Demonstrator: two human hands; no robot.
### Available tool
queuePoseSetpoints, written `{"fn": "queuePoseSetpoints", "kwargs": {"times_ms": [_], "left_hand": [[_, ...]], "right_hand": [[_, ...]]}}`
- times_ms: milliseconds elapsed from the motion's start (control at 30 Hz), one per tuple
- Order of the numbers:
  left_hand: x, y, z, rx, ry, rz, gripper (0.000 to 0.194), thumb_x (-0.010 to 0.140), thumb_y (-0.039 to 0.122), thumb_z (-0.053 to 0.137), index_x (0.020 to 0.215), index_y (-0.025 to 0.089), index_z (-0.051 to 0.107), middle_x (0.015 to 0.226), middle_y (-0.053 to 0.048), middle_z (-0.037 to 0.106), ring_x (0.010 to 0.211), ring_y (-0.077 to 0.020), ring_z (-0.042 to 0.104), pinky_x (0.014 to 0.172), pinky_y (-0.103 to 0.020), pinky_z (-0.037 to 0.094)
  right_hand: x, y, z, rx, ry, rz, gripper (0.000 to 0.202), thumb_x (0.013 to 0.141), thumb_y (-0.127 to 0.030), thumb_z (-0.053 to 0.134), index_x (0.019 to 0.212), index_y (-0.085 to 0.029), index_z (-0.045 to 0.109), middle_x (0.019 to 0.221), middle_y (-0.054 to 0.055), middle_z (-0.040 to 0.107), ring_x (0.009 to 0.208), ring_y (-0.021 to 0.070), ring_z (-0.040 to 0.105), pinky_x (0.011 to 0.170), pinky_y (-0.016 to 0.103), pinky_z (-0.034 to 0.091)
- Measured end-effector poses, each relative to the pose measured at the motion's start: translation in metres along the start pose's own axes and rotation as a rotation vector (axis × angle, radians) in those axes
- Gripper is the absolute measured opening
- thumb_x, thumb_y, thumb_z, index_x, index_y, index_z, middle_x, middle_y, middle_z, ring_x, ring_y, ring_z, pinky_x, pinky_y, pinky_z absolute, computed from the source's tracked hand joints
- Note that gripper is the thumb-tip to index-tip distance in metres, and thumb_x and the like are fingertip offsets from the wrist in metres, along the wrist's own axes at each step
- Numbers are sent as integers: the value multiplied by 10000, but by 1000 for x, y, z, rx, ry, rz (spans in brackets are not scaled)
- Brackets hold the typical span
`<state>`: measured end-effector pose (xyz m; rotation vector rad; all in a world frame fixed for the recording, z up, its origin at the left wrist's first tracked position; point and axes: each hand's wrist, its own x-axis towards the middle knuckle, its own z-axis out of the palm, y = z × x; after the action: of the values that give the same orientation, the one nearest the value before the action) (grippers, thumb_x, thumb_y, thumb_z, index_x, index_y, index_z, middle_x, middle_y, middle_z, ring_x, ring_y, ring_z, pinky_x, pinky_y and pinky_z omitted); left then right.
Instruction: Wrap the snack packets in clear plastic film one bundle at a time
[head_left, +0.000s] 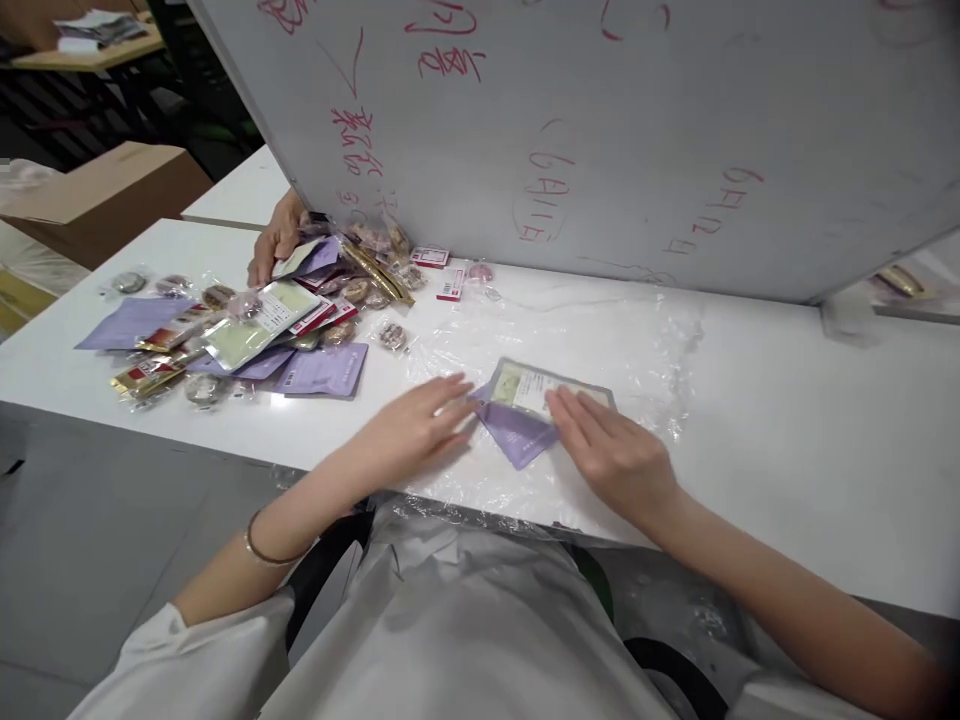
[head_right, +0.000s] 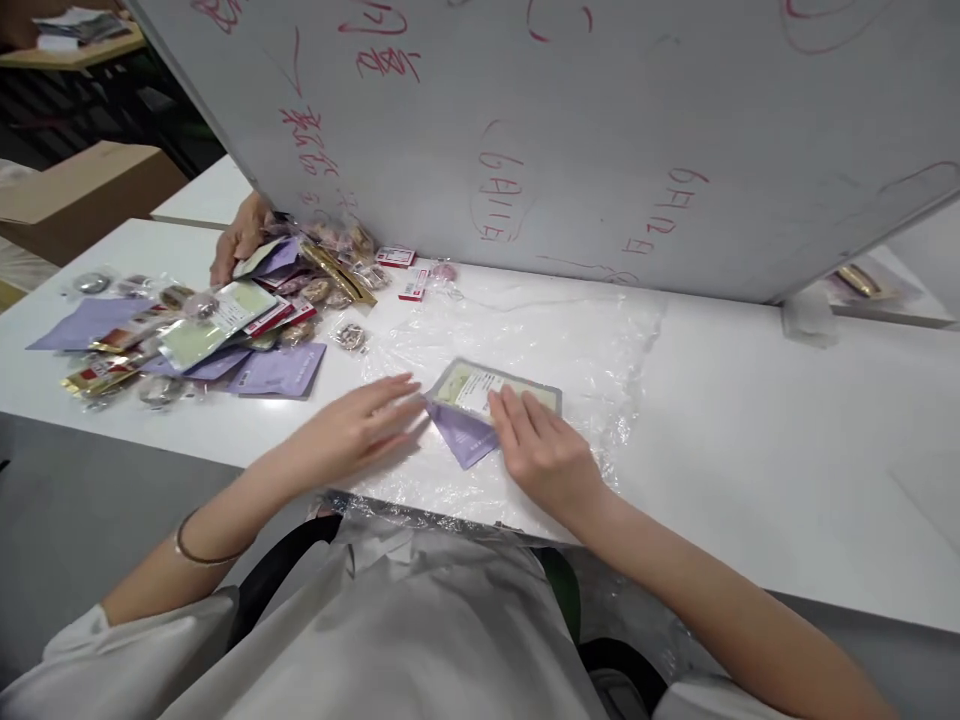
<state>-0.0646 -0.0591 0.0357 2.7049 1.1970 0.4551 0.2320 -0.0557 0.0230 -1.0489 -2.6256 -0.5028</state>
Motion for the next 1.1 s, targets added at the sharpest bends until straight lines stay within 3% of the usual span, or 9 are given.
{"fn": "queuePoseSetpoints", "kwargs": {"times_ms": [100, 200, 367, 567, 700, 800, 867, 967, 1100], "left_hand": [[17, 20, 19, -45, -66, 70, 341, 955, 302, 584, 1259, 152, 550, 1450, -204, 508, 1380, -322, 472, 1059, -495, 509], [23, 23, 27, -61, -68, -5, 422, 931, 296, 615, 1290, 123, 477, 1485, -260, 429, 1368, -356, 468, 1040, -515, 504], [34, 16, 26, -171, -61, -100, 590, 879, 446, 668, 1329, 156, 419, 1395, -215, 497, 1278, -352, 504, 1007, -518, 497], [45, 10, 37, -279, -83, -235, 620, 762, 467, 766, 1236, 169, 499, 1127, -138, 588, 1049, -315, 580, 878, -492, 540], [26, -1, 21, -310, -112, -165, 698, 864, 388, 669, 1456, 212, 343, 1405, -170, 471, 1280, -327, 492, 1011, -503, 493], [0, -16, -3, -280, -121, -38, 581, 955, 278, 514, 1503, 264, 321, 1501, -145, 412, 1389, -305, 409, 1100, -506, 428], [-16, -27, -17, -296, -243, 72, 511, 953, 206, 469, 1452, 305, 425, 1492, -91, 465, 1400, -282, 420, 1118, -483, 423], [-32, -42, -28, -290, -421, 111, 576, 913, 219, 546, 1467, 331, 442, 1586, -29, 379, 1473, -309, 328, 1178, -509, 355], [-33, -52, -21, -278, -437, 102, 518, 958, 283, 550, 1463, 364, 468, 1610, 11, 334, 1501, -292, 274, 1215, -517, 295]], "right_hand": [[-2, -1, 5, -5, -72, -82, 552, 928, 14, 412, 1440, -155, 530, 1239, 101, 690, 1023, 262, 730, 707, 321, 646], [-7, 8, 2, -14, -4, -20, 434, 955, -51, 451, 1319, -180, 648, 1203, 77, 710, 999, 258, 738, 670, 308, 632], [-17, 15, -6, 1, 137, 134, 423, 989, -194, 494, 1394, -272, 586, 1218, 34, 706, 1055, 241, 720, 746, 311, 630], [-16, 16, 11, 198, -14, -103, 431, 978, -77, 435, 1344, -219, 612, 1318, 38, 665, 1217, 215, 635, 909, 347, 603], [-34, 39, -2, 416, -120, -56, 482, 969, -167, 474, 1447, -225, 495, 1458, 99, 551, 1353, 275, 512, 1038, 488, 523], [-66, 59, -23, 487, -186, 73, 598, 916, -91, 436, 1480, -290, 445, 1470, 73, 535, 1372, 262, 489, 1042, 487, 519], [-89, 67, -33, 511, -298, 115, 659, 889, -91, 447, 1498, -341, 419, 1492, 23, 517, 1406, 271, 447, 1062, 498, 505], [-110, 69, -32, 563, -449, 121, 684, 885, -217, 547, 1528, -374, 373, 1560, -19, 426, 1444, 316, 376, 1072, 535, 493], [-111, 65, -14, 553, -325, 156, 542, 920, -212, 527, 1434, -382, 515, 1495, -23, 510, 1400, 302, 449, 1054, 536, 501]]}}
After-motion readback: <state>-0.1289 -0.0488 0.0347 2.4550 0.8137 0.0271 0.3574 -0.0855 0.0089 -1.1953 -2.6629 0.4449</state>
